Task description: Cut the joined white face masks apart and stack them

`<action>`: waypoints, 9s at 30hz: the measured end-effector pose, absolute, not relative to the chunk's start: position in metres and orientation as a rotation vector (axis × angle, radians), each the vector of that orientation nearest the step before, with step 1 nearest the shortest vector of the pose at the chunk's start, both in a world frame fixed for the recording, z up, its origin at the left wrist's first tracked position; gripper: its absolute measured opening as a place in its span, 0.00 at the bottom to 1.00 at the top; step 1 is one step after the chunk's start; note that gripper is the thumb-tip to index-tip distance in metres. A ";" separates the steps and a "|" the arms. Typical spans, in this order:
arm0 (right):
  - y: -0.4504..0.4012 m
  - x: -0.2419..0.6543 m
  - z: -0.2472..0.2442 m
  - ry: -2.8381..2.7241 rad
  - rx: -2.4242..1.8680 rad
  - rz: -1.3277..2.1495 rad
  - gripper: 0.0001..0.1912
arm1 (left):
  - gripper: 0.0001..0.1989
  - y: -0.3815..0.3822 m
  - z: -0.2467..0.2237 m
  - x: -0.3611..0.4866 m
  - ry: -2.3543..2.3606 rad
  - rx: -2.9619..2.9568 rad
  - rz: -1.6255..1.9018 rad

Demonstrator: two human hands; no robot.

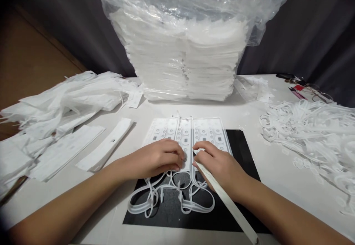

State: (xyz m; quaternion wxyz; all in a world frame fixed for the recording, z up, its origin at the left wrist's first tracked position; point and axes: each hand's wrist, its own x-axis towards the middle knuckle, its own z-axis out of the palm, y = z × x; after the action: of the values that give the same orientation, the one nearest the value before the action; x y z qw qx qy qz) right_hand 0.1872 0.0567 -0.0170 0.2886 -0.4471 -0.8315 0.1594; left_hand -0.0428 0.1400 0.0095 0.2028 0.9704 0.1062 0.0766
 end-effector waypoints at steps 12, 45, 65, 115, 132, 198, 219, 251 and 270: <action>0.064 0.182 -0.024 -2.108 -1.132 0.474 0.04 | 0.03 0.131 0.012 -0.031 0.410 2.980 -0.059; 0.067 0.185 -0.020 -2.168 -1.176 0.506 0.04 | 0.04 0.136 0.008 -0.040 0.306 2.809 0.154; 0.072 0.189 -0.027 -2.010 -1.290 0.718 0.06 | 0.05 0.125 0.012 -0.038 0.267 2.975 -0.077; 0.075 0.195 -0.024 -2.109 -1.281 0.627 0.05 | 0.14 0.124 0.017 -0.039 0.272 2.850 -0.009; 0.080 0.198 -0.026 -1.971 -1.378 0.820 0.06 | 0.08 0.134 0.029 -0.045 0.411 2.716 0.015; 0.078 0.193 -0.021 -2.031 -1.358 0.723 0.06 | 0.10 0.112 0.010 -0.029 0.293 3.084 -0.087; 0.071 0.197 -0.021 -1.942 -1.288 0.865 0.13 | 0.13 0.135 0.026 -0.047 0.384 2.798 0.101; 0.046 0.184 -0.018 -2.209 -0.987 0.444 0.12 | 0.16 0.122 0.001 -0.033 0.295 2.523 0.524; 0.045 0.172 -0.012 -1.882 -1.092 0.727 0.18 | 0.06 0.117 -0.015 -0.029 0.369 2.805 0.821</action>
State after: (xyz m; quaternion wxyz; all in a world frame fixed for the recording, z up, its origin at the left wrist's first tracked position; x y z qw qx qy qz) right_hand 0.1723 0.0452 -0.0119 0.4113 -0.4340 -0.7477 0.2888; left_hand -0.0295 0.1166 -0.0148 0.0976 0.9476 0.1245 0.2775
